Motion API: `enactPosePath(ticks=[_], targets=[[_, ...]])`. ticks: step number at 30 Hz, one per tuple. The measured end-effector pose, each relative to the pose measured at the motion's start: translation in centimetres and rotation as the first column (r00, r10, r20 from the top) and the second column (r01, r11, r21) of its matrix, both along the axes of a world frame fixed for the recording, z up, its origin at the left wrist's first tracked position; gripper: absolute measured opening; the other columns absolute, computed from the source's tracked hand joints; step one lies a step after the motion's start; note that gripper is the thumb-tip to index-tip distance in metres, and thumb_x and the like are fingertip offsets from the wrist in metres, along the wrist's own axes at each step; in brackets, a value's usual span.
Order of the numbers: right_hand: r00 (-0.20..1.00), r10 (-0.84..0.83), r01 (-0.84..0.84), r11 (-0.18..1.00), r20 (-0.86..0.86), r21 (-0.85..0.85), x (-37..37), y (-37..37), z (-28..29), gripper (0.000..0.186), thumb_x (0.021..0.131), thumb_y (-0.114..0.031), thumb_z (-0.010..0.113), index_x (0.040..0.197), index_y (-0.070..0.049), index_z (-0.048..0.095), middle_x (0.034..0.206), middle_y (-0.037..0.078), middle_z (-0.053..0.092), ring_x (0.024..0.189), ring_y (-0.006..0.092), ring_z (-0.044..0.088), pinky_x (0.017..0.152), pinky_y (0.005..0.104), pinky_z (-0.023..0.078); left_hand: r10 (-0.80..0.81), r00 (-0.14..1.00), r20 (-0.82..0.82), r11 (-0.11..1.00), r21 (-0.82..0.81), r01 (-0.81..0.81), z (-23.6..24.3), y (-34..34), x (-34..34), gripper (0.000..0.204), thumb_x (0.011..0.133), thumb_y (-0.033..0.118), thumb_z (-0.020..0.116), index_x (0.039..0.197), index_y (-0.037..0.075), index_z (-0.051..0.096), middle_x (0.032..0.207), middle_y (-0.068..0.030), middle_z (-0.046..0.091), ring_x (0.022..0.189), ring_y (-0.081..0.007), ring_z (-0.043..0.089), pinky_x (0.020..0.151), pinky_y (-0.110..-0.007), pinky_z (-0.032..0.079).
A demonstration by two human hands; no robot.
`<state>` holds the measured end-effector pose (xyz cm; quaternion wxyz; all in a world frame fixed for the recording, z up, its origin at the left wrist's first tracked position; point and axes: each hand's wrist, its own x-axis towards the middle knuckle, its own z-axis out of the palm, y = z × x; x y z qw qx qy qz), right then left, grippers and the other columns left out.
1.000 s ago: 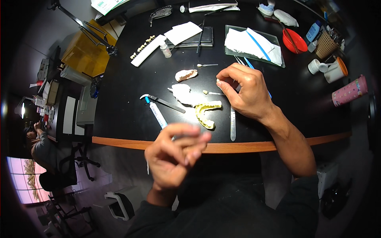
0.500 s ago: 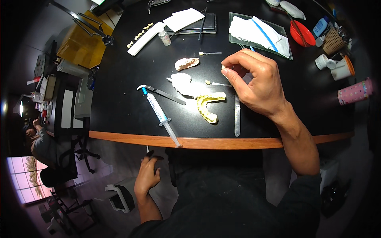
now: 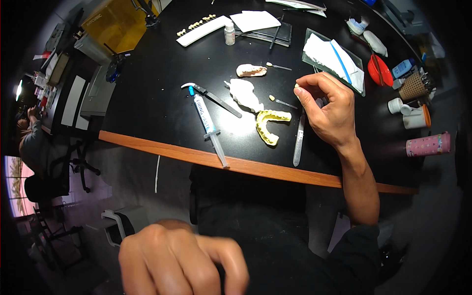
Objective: The person picks up individual artificial teeth and positions them onto a pink wax denture base, pressing each tooth into the wax by hand and using a small tool to adjust the fit.
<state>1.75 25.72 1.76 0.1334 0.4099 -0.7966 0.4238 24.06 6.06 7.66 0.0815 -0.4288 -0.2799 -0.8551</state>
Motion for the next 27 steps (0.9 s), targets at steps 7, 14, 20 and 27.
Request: enactPosePath(ticks=[7,14,20,27], targets=[[1.0,-0.015,0.016,1.0,0.024,-0.021,0.4,0.4,0.7,0.008,0.088,-0.002,0.077,0.093,0.003,0.074,0.082,0.012,0.072,0.068,0.019,0.07,0.062,0.0292,0.056,-0.308,0.949,0.073,0.94,0.176,0.292,2.8,1.3,0.0,0.031,0.089,0.014,0.079,0.062,0.008,0.063,0.061,-0.0072,0.057,0.072,-0.024,0.065,0.09,-0.061,0.058],[1.0,0.012,-0.011,1.0,0.022,-0.019,0.3,0.5,0.2,0.006,0.087,-0.003,0.076,0.091,0.001,0.074,0.083,0.011,0.072,0.069,0.0203,0.072,0.062,0.0306,0.057,-0.419,0.905,0.082,0.902,0.153,0.404,3.8,0.8,-0.5,0.027,0.091,0.006,0.071,0.065,0.008,0.064,0.07,-0.0128,0.066,0.077,-0.0256,0.071,0.091,-0.062,0.061],[1.0,0.003,-0.003,1.0,0.014,-0.03,0.0,0.5,0.4,0.006,0.088,-0.003,0.076,0.091,0.002,0.074,0.083,0.012,0.073,0.07,0.0201,0.072,0.064,0.0301,0.058,-0.239,0.965,0.104,0.946,0.25,0.208,4.3,2.4,0.2,0.03,0.09,0.0,0.067,0.062,0.009,0.06,0.066,-0.0111,0.062,0.072,-0.0237,0.069,0.086,-0.06,0.063],[0.999,0.01,-0.01,1.0,0.038,-0.006,0.0,0.5,0.2,0.009,0.091,-0.003,0.077,0.096,0.003,0.074,0.084,0.009,0.072,0.073,0.0147,0.071,0.065,0.0271,0.056,-0.147,0.981,0.123,0.96,0.256,0.111,4.5,2.8,0.3,0.038,0.09,-0.004,0.063,0.057,0.012,0.052,0.06,-0.0075,0.056,0.062,-0.0213,0.066,0.075,-0.056,0.065]])
